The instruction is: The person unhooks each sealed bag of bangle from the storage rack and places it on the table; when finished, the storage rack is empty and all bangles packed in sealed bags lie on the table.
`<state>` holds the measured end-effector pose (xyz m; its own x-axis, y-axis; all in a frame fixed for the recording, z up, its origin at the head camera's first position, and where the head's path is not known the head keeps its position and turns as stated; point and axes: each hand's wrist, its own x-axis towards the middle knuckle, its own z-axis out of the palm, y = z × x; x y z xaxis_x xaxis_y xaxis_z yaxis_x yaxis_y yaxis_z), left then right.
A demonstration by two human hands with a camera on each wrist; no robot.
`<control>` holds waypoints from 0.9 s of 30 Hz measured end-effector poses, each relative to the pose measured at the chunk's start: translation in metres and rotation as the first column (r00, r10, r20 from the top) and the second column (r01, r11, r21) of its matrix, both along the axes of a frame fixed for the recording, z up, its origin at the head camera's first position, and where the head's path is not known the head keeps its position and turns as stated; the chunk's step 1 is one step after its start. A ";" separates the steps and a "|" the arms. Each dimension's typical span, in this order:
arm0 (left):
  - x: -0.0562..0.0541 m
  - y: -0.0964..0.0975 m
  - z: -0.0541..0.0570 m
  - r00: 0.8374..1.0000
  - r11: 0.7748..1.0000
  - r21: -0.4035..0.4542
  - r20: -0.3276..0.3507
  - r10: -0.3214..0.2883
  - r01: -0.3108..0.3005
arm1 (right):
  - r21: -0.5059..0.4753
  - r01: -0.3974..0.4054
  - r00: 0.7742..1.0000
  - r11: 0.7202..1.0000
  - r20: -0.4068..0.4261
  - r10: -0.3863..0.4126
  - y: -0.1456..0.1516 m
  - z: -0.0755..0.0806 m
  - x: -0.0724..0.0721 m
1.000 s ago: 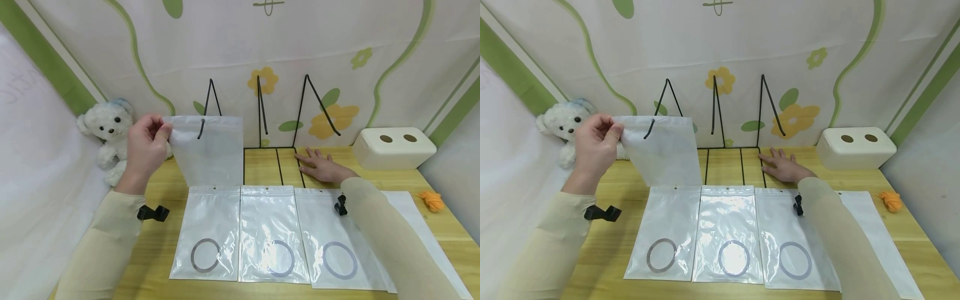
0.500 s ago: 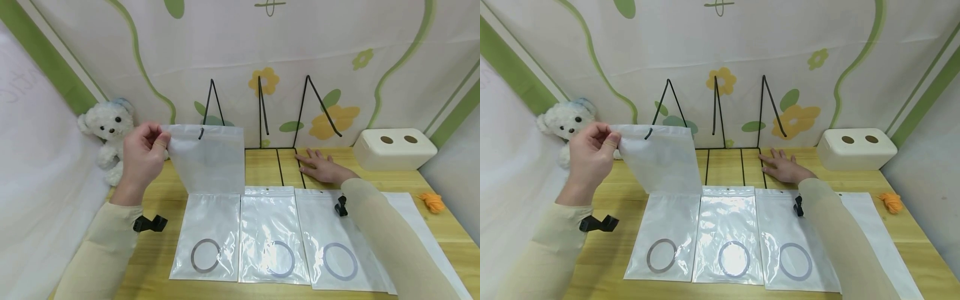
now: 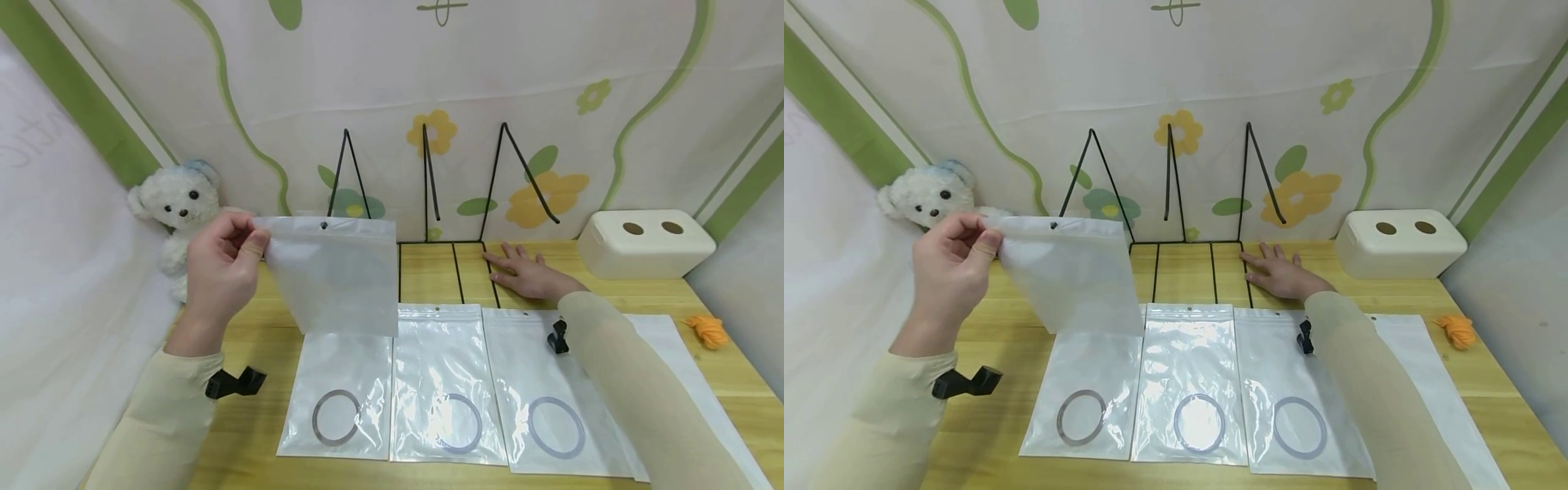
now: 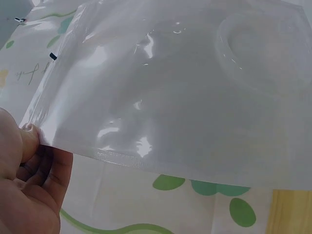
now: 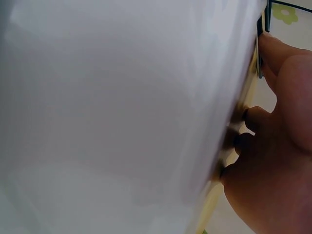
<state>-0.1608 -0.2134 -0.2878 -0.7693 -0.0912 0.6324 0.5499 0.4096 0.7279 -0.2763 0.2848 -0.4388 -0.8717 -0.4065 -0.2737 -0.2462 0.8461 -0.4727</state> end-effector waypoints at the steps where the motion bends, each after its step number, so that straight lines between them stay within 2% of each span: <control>1: 0.001 0.000 0.000 1.000 1.000 -0.003 -0.013 -0.008 0.008 | 0.000 0.002 1.000 1.000 0.001 -0.002 0.000 0.000 0.000; 4: 0.002 0.000 -0.001 0.999 0.999 -0.018 -0.039 -0.027 0.026 | -0.004 0.005 1.000 1.000 0.004 -0.005 0.001 0.001 -0.001; 8: 0.004 0.003 -0.003 0.998 0.999 -0.016 -0.029 -0.047 0.047 | -0.011 0.007 1.000 1.000 0.013 -0.007 0.000 0.002 -0.001; 14: 0.008 0.006 -0.003 0.999 0.999 0.007 -0.010 -0.037 0.037 | -0.020 0.009 1.000 1.000 0.017 -0.009 -0.002 0.003 0.002; 19: 0.012 0.006 -0.002 0.998 0.999 0.032 -0.034 -0.043 0.044 | -0.012 0.008 1.000 1.000 0.013 -0.008 -0.001 0.002 0.001; 24: 0.018 -0.001 -0.004 0.996 0.996 0.055 -0.045 -0.072 0.074 | -0.007 0.004 1.000 1.000 0.006 -0.003 0.000 0.000 0.000; 27: 0.024 -0.010 -0.006 0.994 0.995 0.035 -0.072 -0.087 0.090 | -0.007 0.007 1.000 1.000 0.010 -0.007 0.000 0.000 0.000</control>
